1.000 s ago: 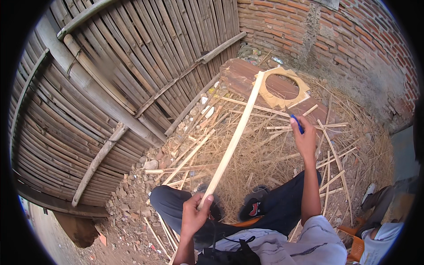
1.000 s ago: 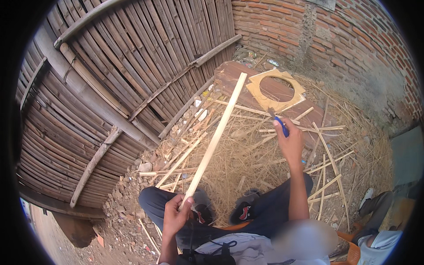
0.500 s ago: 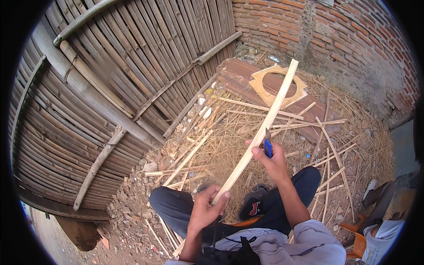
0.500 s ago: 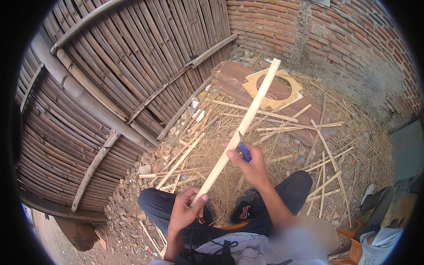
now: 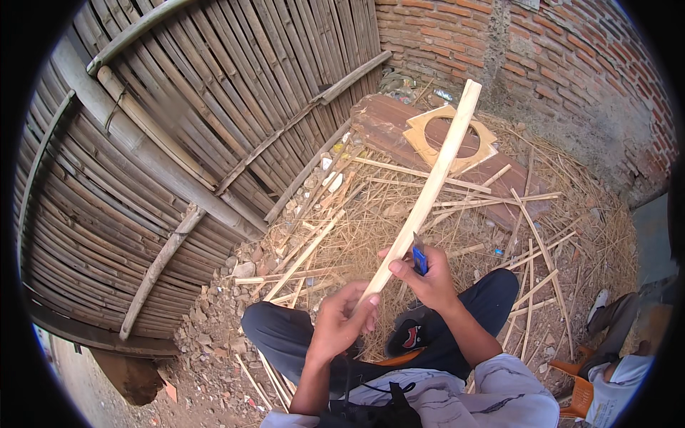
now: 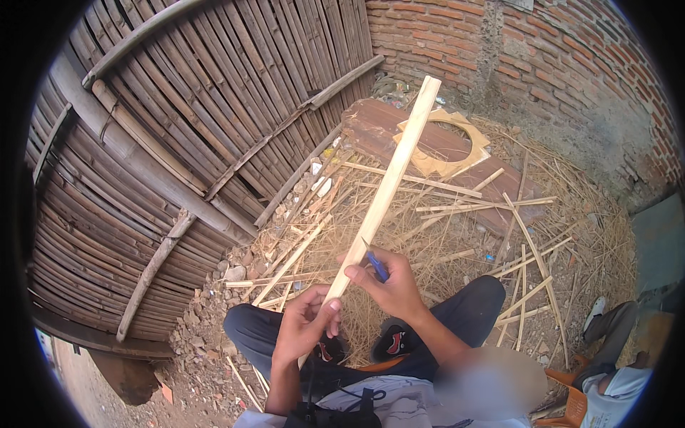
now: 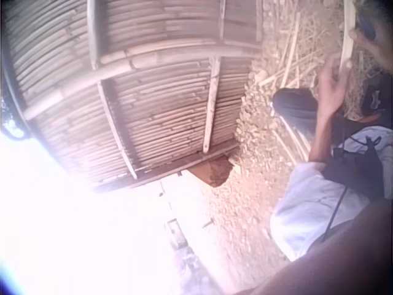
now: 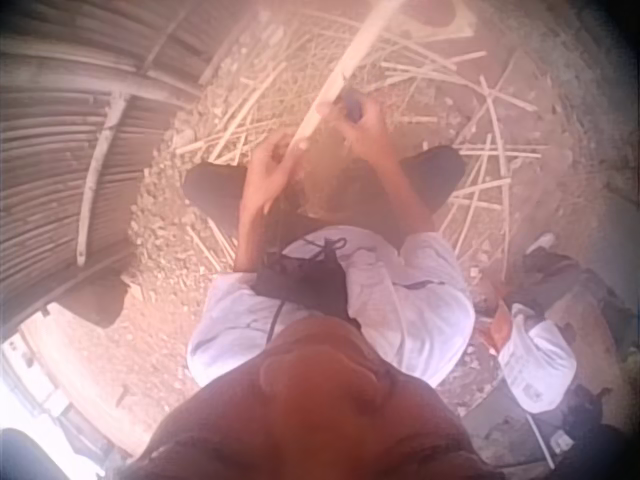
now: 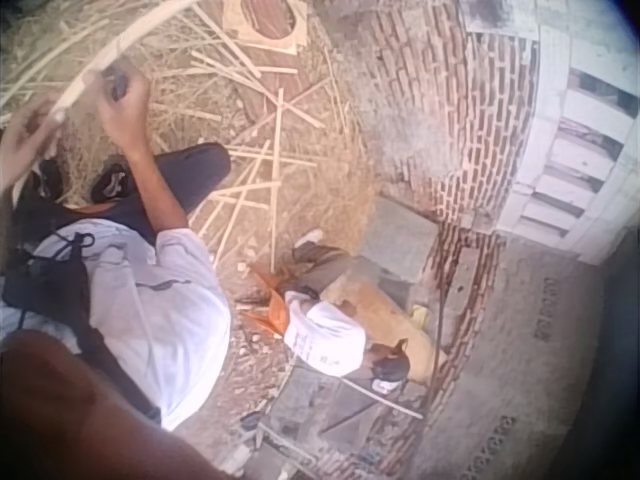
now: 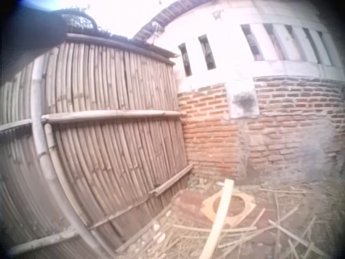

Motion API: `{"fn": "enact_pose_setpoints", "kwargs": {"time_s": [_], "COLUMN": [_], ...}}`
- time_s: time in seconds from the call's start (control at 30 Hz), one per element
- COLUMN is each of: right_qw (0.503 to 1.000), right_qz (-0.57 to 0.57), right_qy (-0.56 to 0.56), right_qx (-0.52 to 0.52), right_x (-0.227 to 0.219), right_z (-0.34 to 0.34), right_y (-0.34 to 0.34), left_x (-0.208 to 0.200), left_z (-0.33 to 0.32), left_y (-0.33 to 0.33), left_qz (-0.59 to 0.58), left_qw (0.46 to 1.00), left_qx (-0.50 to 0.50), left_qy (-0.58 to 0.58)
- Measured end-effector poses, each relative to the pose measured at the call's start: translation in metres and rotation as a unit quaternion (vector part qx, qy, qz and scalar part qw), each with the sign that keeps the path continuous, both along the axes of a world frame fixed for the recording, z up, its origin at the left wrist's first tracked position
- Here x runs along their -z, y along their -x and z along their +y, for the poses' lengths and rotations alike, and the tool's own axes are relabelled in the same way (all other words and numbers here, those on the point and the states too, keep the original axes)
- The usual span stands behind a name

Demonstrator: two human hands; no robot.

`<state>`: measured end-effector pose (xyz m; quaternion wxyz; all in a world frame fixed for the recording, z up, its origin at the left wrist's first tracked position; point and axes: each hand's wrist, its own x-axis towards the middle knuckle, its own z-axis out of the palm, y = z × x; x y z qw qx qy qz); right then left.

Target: The person sits on the ground and uses a blue utility knife to shave thin strips off a long, thin piece of wood. They hold the wood in their left hand and scrape the blade along its length repeatedly, creating wood shavings that fall onto the ground.

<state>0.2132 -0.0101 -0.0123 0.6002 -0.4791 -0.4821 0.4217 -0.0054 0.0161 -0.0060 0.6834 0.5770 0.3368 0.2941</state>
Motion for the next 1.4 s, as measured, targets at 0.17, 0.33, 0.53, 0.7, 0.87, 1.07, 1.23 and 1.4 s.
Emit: {"fn": "enact_pose_setpoints", "kwargs": {"time_s": [0.17,0.33,0.53,0.7,0.87,1.07,1.23,1.4], "right_qw": [0.994,0.994,0.998,0.982,0.909,0.891,0.877,0.872], "right_qz": [0.03,0.075,0.021,-0.111,-0.33,-0.385,-0.401,-0.398], "right_qy": [-0.066,-0.041,-0.043,-0.12,-0.217,-0.204,-0.231,-0.246], "right_qx": [0.08,0.074,0.046,0.098,0.136,0.127,0.131,0.146], "right_x": [-0.007,-0.013,-0.016,-0.016,-0.017,-0.026,-0.017,-0.011], "right_z": [0.008,0.004,-0.002,-0.009,-0.016,-0.02,-0.018,-0.016], "right_y": [-0.013,-0.034,-0.022,-0.024,-0.027,-0.021,-0.015,-0.008], "left_x": [0.002,0.003,-0.01,-0.02,-0.024,-0.028,-0.036,-0.041], "left_z": [-0.004,-0.007,-0.004,-0.007,-0.012,-0.013,-0.014,-0.014], "left_y": [0.0,-0.005,-0.02,-0.019,-0.022,-0.024,-0.029,-0.03], "left_qz": [0.009,0.027,0.015,0.065,0.088,0.116,0.124,0.133], "left_qw": [1.0,0.999,0.998,0.995,0.981,0.965,0.95,0.95], "left_qx": [0.008,0.004,-0.01,-0.025,-0.081,-0.095,-0.108,-0.108], "left_qy": [-0.008,-0.038,-0.064,-0.075,-0.154,-0.214,-0.266,-0.261]}}
